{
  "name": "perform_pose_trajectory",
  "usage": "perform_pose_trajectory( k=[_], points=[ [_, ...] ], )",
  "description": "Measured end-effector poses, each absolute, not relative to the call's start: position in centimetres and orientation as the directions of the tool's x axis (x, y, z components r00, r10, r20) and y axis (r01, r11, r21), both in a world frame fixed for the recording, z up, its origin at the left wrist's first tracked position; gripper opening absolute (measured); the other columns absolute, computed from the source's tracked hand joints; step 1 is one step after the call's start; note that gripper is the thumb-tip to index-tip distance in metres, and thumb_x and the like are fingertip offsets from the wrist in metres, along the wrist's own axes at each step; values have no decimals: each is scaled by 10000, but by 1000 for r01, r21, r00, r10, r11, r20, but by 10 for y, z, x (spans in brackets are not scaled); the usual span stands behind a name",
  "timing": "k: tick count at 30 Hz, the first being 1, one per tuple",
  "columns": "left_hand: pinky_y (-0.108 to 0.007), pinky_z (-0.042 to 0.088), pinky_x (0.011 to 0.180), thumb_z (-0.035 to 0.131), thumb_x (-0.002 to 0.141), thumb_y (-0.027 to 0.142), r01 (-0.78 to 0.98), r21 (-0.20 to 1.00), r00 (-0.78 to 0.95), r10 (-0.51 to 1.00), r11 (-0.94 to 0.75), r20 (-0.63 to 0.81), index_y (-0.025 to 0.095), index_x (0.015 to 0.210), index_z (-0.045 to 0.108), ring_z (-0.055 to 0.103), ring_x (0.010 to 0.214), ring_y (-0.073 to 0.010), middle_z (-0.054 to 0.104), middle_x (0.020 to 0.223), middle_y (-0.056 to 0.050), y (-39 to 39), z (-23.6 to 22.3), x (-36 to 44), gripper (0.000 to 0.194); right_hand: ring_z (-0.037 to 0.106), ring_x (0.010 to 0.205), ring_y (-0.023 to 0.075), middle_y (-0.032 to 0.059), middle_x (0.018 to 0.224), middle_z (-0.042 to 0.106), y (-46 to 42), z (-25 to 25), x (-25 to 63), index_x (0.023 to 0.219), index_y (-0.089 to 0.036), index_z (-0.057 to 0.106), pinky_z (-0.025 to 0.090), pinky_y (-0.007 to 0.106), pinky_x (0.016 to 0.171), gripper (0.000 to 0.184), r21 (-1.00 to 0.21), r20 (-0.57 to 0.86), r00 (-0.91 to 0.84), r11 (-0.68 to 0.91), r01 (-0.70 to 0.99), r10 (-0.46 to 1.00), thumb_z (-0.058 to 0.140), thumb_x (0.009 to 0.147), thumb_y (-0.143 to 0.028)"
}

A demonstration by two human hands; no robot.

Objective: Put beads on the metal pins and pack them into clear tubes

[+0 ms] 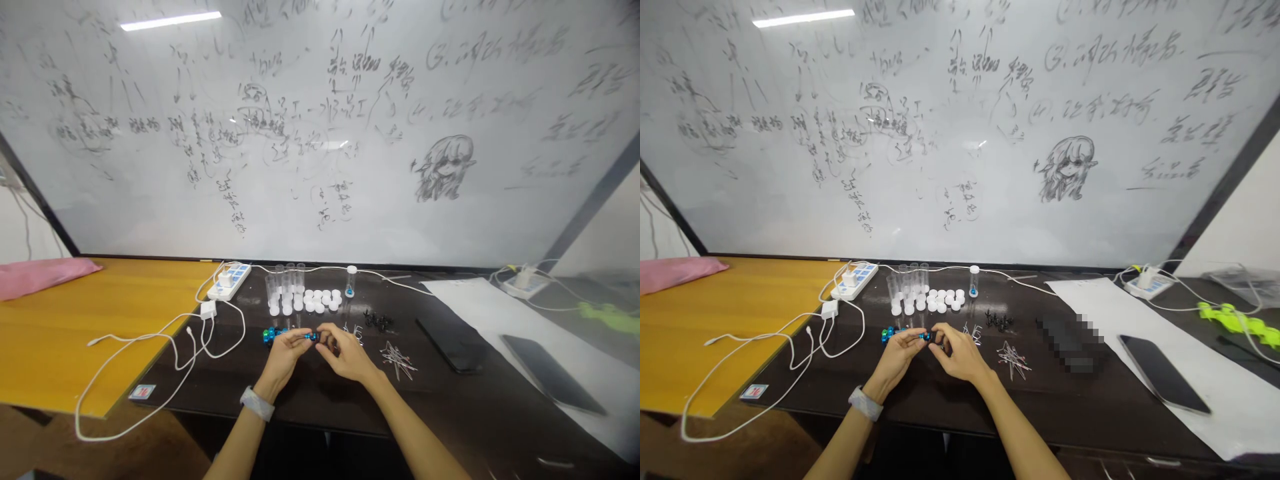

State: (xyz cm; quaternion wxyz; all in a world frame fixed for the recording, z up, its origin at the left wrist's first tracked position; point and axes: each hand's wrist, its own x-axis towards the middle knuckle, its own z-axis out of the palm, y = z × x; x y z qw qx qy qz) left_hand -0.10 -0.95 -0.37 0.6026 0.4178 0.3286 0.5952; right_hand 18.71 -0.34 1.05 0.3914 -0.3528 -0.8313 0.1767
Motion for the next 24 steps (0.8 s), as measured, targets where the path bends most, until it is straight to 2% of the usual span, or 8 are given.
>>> perform_pose_trajectory(
  k=[2,4,9,11,13,18,22,24],
  points=[
    [-307,511,864,920,579,239,-439,897,65,993,-58,96,151,895,781,696,860,-188,779,895,-81,-9,-4,-1,357,608,675,160,14,845,669,-3,10,187,1069,-232,578,462,282,667,136,-555,531,-448,695,457,719,514,970,-301],
    [-307,510,862,925,565,235,-434,899,59,994,-58,93,150,895,782,694,852,-186,777,883,-78,-9,-4,-1,370,626,729,167,18,830,667,-3,10,187,967,-228,597,463,285,703,161,-541,538,-451,702,463,712,451,999,-287],
    [-315,509,870,919,576,239,-434,899,54,994,-58,90,145,890,783,697,865,-197,778,901,-90,-10,-3,-1,355,600,639,150,4,840,674,-4,10,187,1157,-238,538,463,268,638,213,-584,527,-434,682,439,731,532,960,-320],
    [-311,509,867,916,582,235,-434,899,61,994,-57,92,145,894,782,697,862,-195,778,896,-89,-10,-3,0,351,608,666,160,13,824,672,-4,10,187,1067,-236,573,461,276,655,141,-565,542,-435,695,446,719,500,976,-317],
    [-309,509,862,915,582,226,-433,900,68,993,-56,95,144,903,780,696,856,-193,776,887,-87,-10,-3,0,358,621,707,172,20,804,667,-3,10,187,963,-234,594,459,286,684,179,-546,549,-438,702,457,712,436,1006,-308],
    [-315,505,874,912,586,225,-434,899,60,994,-58,93,136,895,780,700,872,-204,775,911,-102,-10,-3,-1,348,601,628,158,4,817,666,-3,10,187,1144,-247,550,460,271,629,204,-572,533,-435,688,446,725,508,973,-349],
    [-310,507,866,908,591,208,-439,896,71,992,-62,103,144,907,781,703,856,-195,777,894,-93,-10,-3,-1,347,633,719,179,26,822,673,-3,10,186,986,-236,609,469,284,687,192,-532,555,-438,706,467,707,437,1007,-320],
    [-309,508,865,906,593,210,-435,898,69,992,-62,102,145,901,782,702,861,-196,778,903,-94,-10,-3,-1,339,621,675,165,17,829,676,-4,10,186,1059,-238,590,467,277,663,158,-550,539,-440,695,463,719,466,995,-312]
  ],
)
